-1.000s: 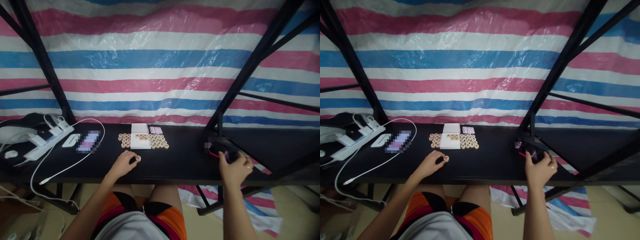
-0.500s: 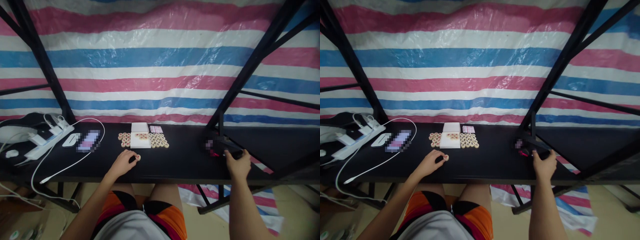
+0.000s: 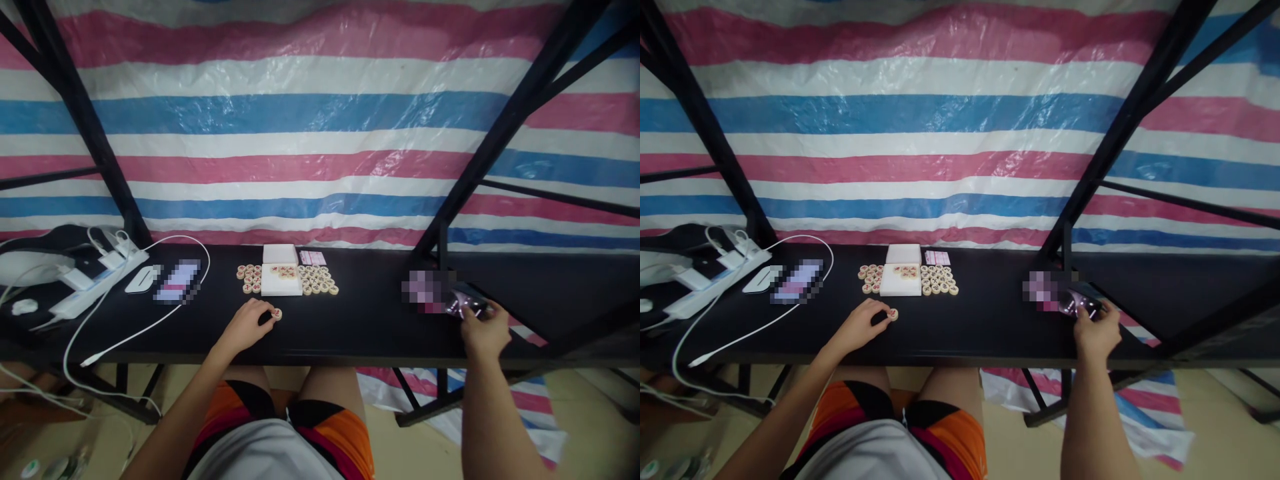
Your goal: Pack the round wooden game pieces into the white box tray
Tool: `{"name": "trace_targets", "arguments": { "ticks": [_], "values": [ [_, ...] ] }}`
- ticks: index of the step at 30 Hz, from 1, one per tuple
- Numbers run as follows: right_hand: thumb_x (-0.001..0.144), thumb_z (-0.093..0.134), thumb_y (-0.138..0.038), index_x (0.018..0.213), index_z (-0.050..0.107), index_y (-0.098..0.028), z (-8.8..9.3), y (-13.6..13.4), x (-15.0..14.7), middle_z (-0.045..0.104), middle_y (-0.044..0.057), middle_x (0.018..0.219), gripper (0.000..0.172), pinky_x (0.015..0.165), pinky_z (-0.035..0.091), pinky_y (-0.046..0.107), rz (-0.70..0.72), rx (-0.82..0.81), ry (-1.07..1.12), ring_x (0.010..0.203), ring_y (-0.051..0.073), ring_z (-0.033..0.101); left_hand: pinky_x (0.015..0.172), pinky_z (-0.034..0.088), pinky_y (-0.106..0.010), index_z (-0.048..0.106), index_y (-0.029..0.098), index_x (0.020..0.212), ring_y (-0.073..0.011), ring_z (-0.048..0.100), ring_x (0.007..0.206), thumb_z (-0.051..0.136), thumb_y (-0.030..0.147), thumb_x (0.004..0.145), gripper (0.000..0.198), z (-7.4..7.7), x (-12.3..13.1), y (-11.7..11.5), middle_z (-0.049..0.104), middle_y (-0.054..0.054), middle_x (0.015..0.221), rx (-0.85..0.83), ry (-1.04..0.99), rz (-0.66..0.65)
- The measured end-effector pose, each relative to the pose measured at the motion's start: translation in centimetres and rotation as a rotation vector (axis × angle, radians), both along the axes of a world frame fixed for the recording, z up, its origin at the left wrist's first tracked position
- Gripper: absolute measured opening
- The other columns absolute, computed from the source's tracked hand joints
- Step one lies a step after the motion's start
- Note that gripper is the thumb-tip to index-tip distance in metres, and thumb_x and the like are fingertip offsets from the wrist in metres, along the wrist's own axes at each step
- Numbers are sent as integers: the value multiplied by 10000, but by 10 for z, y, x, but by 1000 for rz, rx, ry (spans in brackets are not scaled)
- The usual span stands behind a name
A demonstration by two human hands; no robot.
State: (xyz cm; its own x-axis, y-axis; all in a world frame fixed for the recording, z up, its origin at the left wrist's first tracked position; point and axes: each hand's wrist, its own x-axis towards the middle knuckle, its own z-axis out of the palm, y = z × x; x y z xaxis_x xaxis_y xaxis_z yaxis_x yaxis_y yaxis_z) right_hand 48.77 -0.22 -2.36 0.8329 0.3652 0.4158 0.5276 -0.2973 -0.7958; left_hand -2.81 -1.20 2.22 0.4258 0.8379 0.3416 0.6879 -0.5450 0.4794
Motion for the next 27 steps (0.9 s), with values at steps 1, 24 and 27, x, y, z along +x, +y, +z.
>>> {"name": "trace_targets", "arguments": {
  "ticks": [1, 24, 27],
  "values": [
    [707, 530, -368, 1154, 540, -89, 2, -2, -4, 593, 237, 968, 526, 797, 393, 489, -22, 25, -31, 940, 357, 573, 853, 433, -329, 641, 224, 910, -191, 556, 911, 534, 292, 862, 135, 0, 0, 0, 672, -14, 932, -1, -1, 0],
    [856, 540, -231, 971, 648, -216, 31, -3, -329, 639, 38, 902, 158, 788, 455, 306, 1428, -165, -330, 852, 166, 578, 851, 444, -330, 672, 227, 1000, -191, 559, 923, 532, 293, 884, 193, -6, -3, 5, 678, -36, 975, 0, 2, -27],
    [837, 565, -219, 986, 640, -217, 30, -5, -327, 641, 41, 957, 167, 814, 450, 318, 1418, -168, -329, 882, 172, 566, 856, 445, -335, 666, 231, 1023, -190, 559, 926, 519, 243, 883, 204, -7, -3, 5, 683, -33, 975, -1, 4, -33]
  ]
}}
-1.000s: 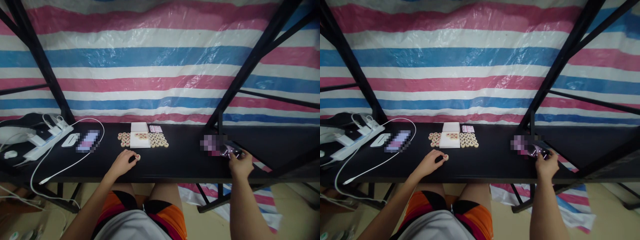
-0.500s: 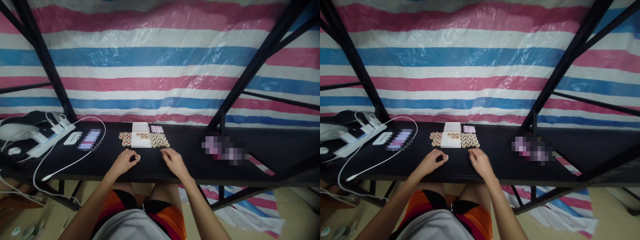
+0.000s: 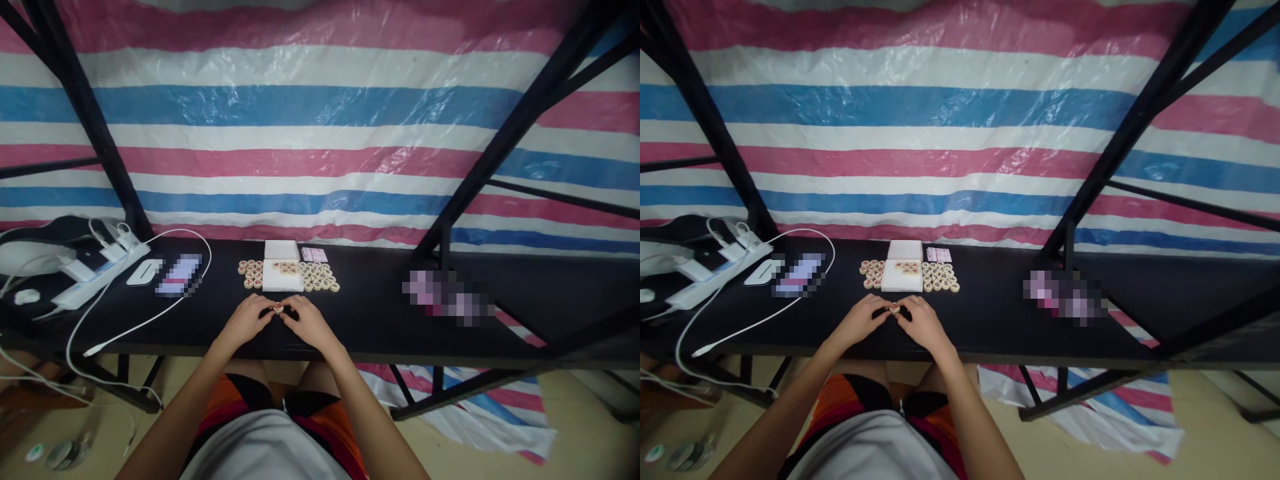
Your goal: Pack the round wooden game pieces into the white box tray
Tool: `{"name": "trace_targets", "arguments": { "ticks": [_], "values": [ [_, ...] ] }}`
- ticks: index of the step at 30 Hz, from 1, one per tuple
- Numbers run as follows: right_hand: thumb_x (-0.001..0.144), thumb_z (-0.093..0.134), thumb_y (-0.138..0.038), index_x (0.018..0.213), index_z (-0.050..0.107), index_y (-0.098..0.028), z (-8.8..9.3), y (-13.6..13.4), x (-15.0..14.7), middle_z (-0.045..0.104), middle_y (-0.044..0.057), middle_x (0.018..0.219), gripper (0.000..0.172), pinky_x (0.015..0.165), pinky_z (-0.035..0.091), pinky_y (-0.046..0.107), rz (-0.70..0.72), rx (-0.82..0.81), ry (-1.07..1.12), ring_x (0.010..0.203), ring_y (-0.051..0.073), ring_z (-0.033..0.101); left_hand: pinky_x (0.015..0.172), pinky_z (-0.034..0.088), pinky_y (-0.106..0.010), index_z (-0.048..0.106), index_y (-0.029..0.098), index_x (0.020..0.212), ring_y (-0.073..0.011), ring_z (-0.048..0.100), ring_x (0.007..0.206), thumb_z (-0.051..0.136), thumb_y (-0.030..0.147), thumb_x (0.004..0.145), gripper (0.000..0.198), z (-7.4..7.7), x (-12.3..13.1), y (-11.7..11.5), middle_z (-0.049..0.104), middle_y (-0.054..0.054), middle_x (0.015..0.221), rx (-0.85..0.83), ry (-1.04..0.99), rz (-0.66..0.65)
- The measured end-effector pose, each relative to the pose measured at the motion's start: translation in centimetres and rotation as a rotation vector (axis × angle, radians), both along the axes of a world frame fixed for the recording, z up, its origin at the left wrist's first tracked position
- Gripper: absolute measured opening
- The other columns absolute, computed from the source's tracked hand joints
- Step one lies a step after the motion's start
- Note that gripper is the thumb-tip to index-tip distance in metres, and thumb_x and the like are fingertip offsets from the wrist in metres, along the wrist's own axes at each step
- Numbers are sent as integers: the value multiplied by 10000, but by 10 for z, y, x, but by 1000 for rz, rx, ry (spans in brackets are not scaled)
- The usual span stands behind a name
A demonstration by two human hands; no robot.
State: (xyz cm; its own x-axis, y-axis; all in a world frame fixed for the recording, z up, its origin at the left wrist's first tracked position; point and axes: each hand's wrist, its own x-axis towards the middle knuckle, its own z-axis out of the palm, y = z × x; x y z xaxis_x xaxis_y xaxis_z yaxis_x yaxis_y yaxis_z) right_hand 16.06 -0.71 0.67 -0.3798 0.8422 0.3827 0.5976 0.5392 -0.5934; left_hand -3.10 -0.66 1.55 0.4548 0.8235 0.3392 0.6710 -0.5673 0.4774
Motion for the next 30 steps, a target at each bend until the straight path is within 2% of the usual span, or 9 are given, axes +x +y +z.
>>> {"name": "trace_targets", "arguments": {
  "ticks": [4, 7, 14, 17, 20, 22, 25, 30],
  "values": [
    [843, 571, -233, 920, 639, -218, -3, 2, 0, 655, 23, 889, 103, 769, 447, 300, -15, -20, 16, 835, 170, 565, 854, 454, -328, 638, 216, 1063, -188, 570, 928, 530, 230, 865, 226, -1, 0, -1, 668, -40, 976, -24, -30, 46],
    [846, 584, -257, 883, 635, -220, -6, 3, 0, 658, 17, 850, 74, 747, 442, 291, -32, -16, 28, 819, 170, 567, 841, 459, -326, 622, 209, 1093, -190, 575, 915, 552, 286, 859, 256, -1, 0, -1, 657, -45, 963, -26, -35, 81],
    [830, 599, -287, 933, 640, -227, -9, 3, 2, 653, 19, 858, 126, 740, 457, 297, -23, -27, 57, 790, 166, 580, 827, 446, -325, 650, 209, 946, -194, 562, 900, 497, 309, 895, 190, 4, 0, -5, 670, -45, 937, 43, 85, 34],
    [842, 558, -260, 911, 633, -215, -10, 6, 2, 652, 26, 866, 112, 739, 465, 297, -52, -25, 109, 748, 156, 591, 794, 440, -323, 646, 204, 908, -205, 570, 867, 481, 301, 899, 192, 4, -17, -12, 665, -50, 881, 98, 197, 138],
    [848, 523, -231, 899, 628, -207, -10, 7, 2, 661, 31, 876, 119, 747, 471, 297, -58, -38, 133, 749, 154, 602, 769, 438, -328, 642, 203, 925, -226, 584, 860, 458, 300, 903, 209, 5, -47, -12, 668, -66, 895, 129, 275, 379],
    [850, 505, -212, 936, 620, -199, -10, 7, 2, 668, 36, 888, 144, 762, 475, 298, -61, -54, 160, 767, 156, 609, 757, 440, -323, 634, 207, 955, -237, 594, 878, 442, 325, 909, 230, 7, -66, -3, 676, -73, 936, 102, 290, 460],
    [844, 499, -194, 973, 610, -188, -9, 7, 1, 674, 42, 878, 170, 775, 479, 301, -68, -71, 195, 776, 158, 617, 767, 442, -330, 642, 208, 973, -250, 604, 883, 443, 325, 903, 241, 13, -82, 22, 686, -74, 937, 34, 327, 452],
    [839, 499, -195, 939, 620, -190, -7, 6, 1, 680, 46, 881, 157, 769, 480, 298, -78, -70, 203, 777, 160, 624, 831, 445, -350, 626, 178, 1133, -267, 582, 951, 486, 292, 868, 321, 17, -80, 57, 649, -106, 1013, 35, 356, 393]
  ]
}}
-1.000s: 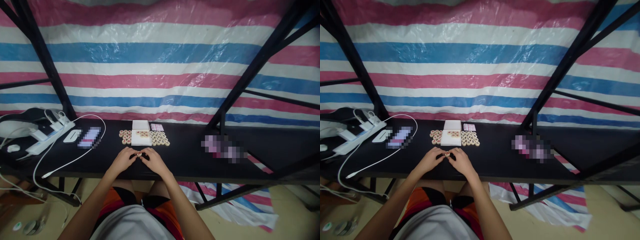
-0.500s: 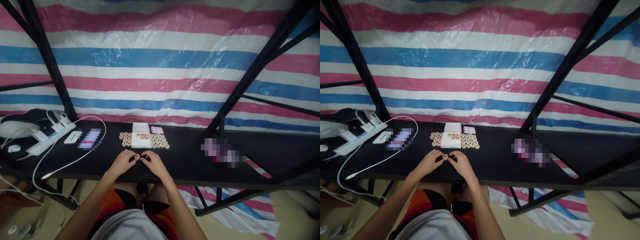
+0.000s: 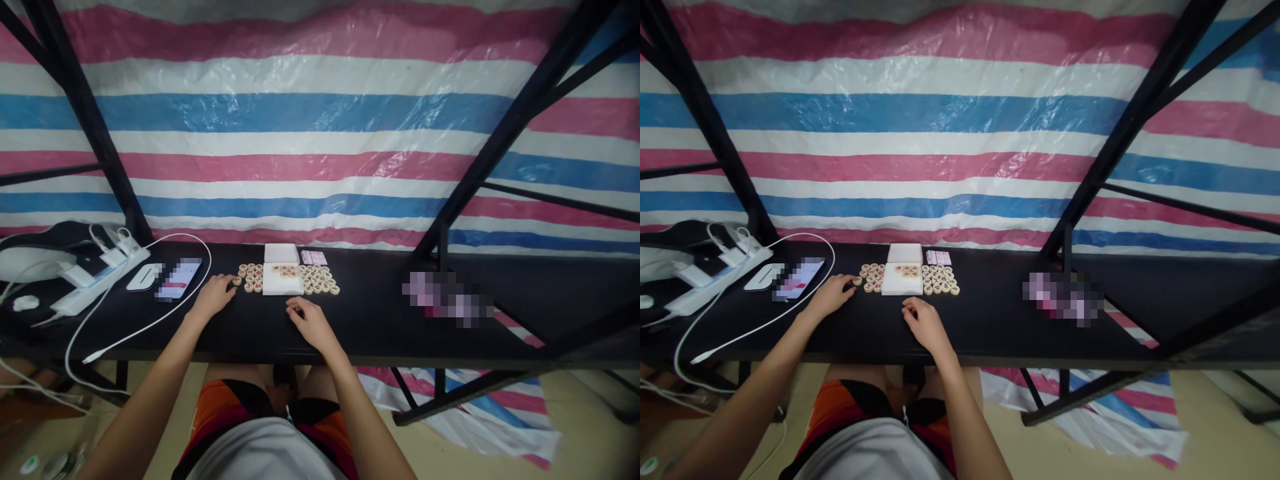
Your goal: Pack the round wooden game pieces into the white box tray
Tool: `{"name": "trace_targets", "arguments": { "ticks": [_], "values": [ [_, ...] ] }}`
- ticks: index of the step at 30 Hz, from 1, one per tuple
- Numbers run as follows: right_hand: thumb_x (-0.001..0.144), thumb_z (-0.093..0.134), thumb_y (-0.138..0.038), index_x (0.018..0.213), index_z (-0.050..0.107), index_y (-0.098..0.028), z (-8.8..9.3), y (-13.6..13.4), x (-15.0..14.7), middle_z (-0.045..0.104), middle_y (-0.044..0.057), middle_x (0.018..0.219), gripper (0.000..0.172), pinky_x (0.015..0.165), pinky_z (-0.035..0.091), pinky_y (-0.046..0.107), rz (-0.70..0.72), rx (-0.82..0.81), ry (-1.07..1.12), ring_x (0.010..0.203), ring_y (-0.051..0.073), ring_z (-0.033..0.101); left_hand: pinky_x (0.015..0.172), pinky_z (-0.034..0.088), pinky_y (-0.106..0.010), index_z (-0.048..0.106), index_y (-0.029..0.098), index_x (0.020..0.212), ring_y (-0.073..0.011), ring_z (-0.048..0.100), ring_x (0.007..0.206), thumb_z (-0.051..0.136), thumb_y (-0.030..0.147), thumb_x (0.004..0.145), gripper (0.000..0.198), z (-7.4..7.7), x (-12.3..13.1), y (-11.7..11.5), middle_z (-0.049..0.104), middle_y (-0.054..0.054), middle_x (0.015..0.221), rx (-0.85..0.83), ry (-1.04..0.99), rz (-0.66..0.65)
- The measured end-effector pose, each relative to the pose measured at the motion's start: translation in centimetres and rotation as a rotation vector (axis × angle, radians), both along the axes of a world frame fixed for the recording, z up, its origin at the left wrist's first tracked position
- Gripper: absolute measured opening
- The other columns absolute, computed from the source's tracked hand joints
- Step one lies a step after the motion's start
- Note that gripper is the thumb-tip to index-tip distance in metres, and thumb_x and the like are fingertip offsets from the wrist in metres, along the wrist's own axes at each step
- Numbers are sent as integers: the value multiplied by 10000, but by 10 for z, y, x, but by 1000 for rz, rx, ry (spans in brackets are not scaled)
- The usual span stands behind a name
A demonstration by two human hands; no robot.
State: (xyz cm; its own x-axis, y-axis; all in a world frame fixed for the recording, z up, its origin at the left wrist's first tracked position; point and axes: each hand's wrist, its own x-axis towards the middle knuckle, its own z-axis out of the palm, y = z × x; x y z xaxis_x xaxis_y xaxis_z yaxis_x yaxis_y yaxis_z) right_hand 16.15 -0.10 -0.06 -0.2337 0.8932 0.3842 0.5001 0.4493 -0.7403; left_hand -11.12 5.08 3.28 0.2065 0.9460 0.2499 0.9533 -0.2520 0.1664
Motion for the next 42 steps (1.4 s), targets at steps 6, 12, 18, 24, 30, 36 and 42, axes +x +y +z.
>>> {"name": "trace_targets", "arguments": {
  "ticks": [6, 12, 18, 24, 30, 36, 42],
  "values": [
    [843, 494, -217, 919, 630, -188, 0, 0, 1, 681, 46, 890, 158, 765, 478, 294, -4, 1, 20, 773, 155, 623, 870, 435, -369, 589, 193, 1217, -263, 549, 976, 434, 303, 890, 379, -6, 6, 0, 621, -102, 1040, 21, 47, -6],
    [841, 497, -236, 919, 638, -191, 0, 1, 1, 683, 44, 887, 168, 760, 477, 290, -5, -12, 39, 774, 155, 622, 891, 429, -369, 531, 152, 1227, -254, 545, 1002, 459, 238, 855, 389, -13, 5, -4, 636, -92, 1064, 39, -102, 35],
    [847, 497, -229, 915, 634, -194, -1, 1, 2, 677, 38, 885, 156, 755, 472, 290, -3, -6, 44, 773, 155, 615, 899, 430, -382, 603, 177, 1021, -248, 541, 976, 452, 208, 836, 241, -15, 1, -5, 633, -78, 1008, 76, -128, -6],
    [871, 467, -197, 920, 637, -188, 7, 9, -1, 650, 59, 914, 177, 831, 448, 314, -79, 154, -88, 868, 185, 582, 876, 441, -368, 618, 179, 968, -227, 548, 936, 422, 204, 869, 221, -8, 20, -18, 633, -66, 972, 154, -171, -119],
    [868, 461, -178, 1027, 640, -149, 36, 61, -20, 646, 119, 1017, 242, 892, 403, 356, -221, 216, -560, 993, 244, 536, 862, 450, -325, 627, 193, 986, -190, 557, 934, 447, 194, 880, 209, -10, 59, -41, 635, -50, 970, 47, -200, -346],
    [852, 466, -181, 1037, 660, -109, 43, 94, -34, 650, 154, 1042, 277, 828, 424, 357, -198, 99, -873, 1012, 274, 545, 858, 449, -353, 644, 189, 995, -204, 542, 928, 488, 198, 868, 202, -16, 73, -52, 628, -57, 964, -4, -190, -344],
    [842, 497, -193, 1066, 655, -165, 39, 96, -34, 642, 132, 1083, 275, 860, 403, 353, -144, 126, -911, 1044, 260, 530, 870, 445, -341, 653, 197, 961, -198, 543, 940, 481, 187, 871, 194, -15, 71, -53, 639, -51, 962, -15, -246, -329]
  ]
}}
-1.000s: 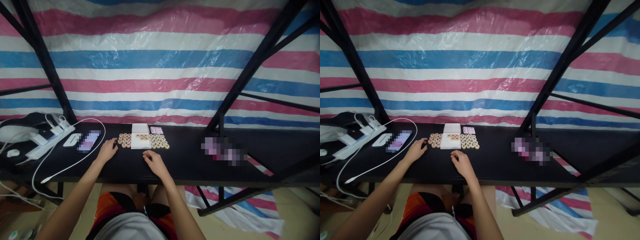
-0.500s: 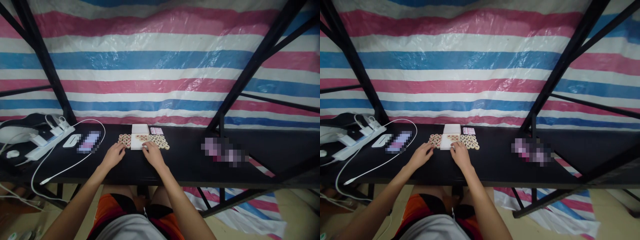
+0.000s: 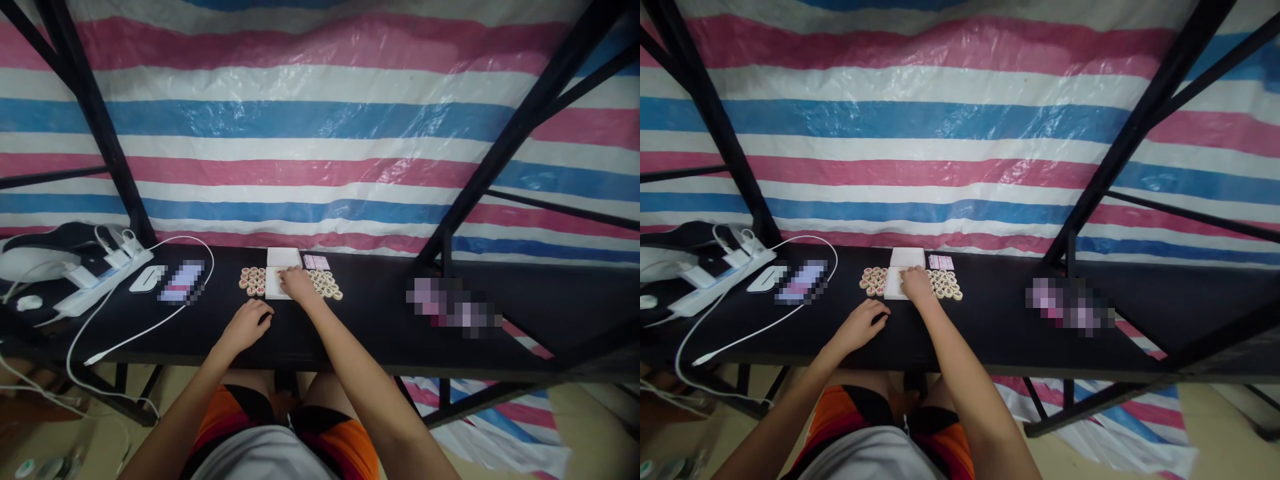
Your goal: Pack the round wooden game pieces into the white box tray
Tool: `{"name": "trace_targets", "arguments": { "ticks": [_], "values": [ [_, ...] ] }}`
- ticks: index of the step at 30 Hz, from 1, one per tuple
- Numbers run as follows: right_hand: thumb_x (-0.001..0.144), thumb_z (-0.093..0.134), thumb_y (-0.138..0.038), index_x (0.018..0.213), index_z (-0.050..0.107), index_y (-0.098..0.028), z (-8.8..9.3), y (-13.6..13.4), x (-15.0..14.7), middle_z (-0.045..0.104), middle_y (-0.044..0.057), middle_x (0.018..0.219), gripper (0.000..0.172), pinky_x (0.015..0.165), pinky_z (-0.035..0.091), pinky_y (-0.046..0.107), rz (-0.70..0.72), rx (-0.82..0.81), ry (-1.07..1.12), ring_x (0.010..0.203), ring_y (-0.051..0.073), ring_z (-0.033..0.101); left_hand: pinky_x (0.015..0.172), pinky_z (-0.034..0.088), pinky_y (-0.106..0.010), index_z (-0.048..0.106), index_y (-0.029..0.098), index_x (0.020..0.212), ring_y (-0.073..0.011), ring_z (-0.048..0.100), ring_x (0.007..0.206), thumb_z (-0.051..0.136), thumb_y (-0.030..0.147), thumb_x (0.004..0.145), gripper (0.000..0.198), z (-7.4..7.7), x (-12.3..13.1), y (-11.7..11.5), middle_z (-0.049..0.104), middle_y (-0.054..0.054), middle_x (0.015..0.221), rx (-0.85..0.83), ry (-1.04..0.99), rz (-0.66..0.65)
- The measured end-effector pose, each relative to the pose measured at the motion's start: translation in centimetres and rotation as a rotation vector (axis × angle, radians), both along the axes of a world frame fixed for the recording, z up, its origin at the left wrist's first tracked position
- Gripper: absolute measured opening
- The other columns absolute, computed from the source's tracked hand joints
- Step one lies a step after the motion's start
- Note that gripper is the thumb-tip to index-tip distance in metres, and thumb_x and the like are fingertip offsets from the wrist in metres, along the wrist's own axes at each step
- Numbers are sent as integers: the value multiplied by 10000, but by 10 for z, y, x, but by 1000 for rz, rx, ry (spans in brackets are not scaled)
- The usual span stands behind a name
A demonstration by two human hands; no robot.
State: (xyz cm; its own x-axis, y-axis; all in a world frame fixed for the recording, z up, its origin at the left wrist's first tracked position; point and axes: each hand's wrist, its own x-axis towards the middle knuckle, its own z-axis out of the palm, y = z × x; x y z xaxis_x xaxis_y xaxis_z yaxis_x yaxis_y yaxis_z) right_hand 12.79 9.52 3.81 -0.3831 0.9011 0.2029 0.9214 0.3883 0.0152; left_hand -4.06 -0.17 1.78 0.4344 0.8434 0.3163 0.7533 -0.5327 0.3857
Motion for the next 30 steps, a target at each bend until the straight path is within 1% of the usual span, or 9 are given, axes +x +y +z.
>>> {"name": "trace_targets", "arguments": {
  "ticks": [4, 7, 10, 12, 15, 18, 22, 27, 30],
  "values": [
    [832, 498, -162, 1046, 651, -173, 1, 4, 3, 658, 114, 1028, 263, 883, 390, 365, 10, 1, 70, 1014, 249, 545, 868, 447, -337, 658, 201, 949, -195, 546, 935, 478, 186, 871, 196, 0, 0, -1, 648, -46, 959, -5, -22, 5],
    [810, 534, -173, 1054, 638, -167, 2, -4, 11, 645, 99, 1018, 266, 916, 384, 356, 69, 34, 245, 1007, 233, 543, 874, 447, -337, 660, 200, 950, -193, 546, 938, 474, 186, 870, 203, 0, -1, -2, 651, -46, 956, -9, -38, 9],
    [818, 533, -189, 1064, 605, -162, -5, -29, 22, 613, 80, 1034, 258, 909, 400, 303, 165, 82, 535, 1005, 185, 540, 876, 445, -338, 660, 198, 959, -194, 545, 941, 470, 193, 873, 208, 0, -1, -2, 648, -50, 952, -2, -35, 7],
    [818, 541, -208, 1026, 599, -169, -15, -50, 30, 613, 59, 988, 219, 856, 428, 283, 229, 27, 675, 921, 162, 566, 870, 444, -346, 660, 194, 959, -202, 544, 938, 474, 198, 874, 205, 0, 0, -1, 644, -55, 952, 1, -15, 9],
    [817, 539, -202, 924, 614, -183, -31, -75, 36, 622, 34, 904, 132, 785, 449, 276, 234, -77, 767, 805, 145, 579, 857, 444, -362, 660, 190, 969, -215, 544, 934, 489, 215, 870, 199, 1, 7, -2, 637, -65, 960, -15, 2, 31],
    [816, 546, -206, 905, 619, -194, -38, -86, 37, 635, 30, 891, 115, 776, 453, 286, 233, -101, 797, 809, 153, 581, 861, 444, -363, 633, 201, 1053, -217, 542, 951, 507, 231, 866, 227, -1, 15, -3, 633, -65, 997, -28, -30, 35],
    [815, 530, -183, 978, 618, -208, -38, -91, 37, 640, 35, 935, 187, 820, 453, 311, 238, -88, 776, 870, 168, 579, 893, 429, -372, 576, 210, 1178, -222, 527, 996, 504, 228, 871, 316, -3, 20, -7, 616, -72, 1065, 0, -3, 0],
    [823, 512, -145, 1012, 615, -184, -42, -96, 39, 633, 61, 985, 218, 868, 442, 340, 136, -34, 742, 919, 187, 560, 887, 428, -356, 591, 234, 1175, -210, 523, 985, 503, 238, 879, 308, -1, 16, -10, 616, -55, 1066, -5, 28, -49],
    [838, 525, -157, 965, 635, -188, -42, -97, 39, 640, 60, 973, 171, 886, 430, 343, 158, -21, 690, 946, 191, 550, 894, 425, -359, 604, 217, 1143, -210, 524, 991, 506, 249, 885, 278, 1, 16, -10, 634, -52, 1072, -8, 0, -37]
  ]
}}
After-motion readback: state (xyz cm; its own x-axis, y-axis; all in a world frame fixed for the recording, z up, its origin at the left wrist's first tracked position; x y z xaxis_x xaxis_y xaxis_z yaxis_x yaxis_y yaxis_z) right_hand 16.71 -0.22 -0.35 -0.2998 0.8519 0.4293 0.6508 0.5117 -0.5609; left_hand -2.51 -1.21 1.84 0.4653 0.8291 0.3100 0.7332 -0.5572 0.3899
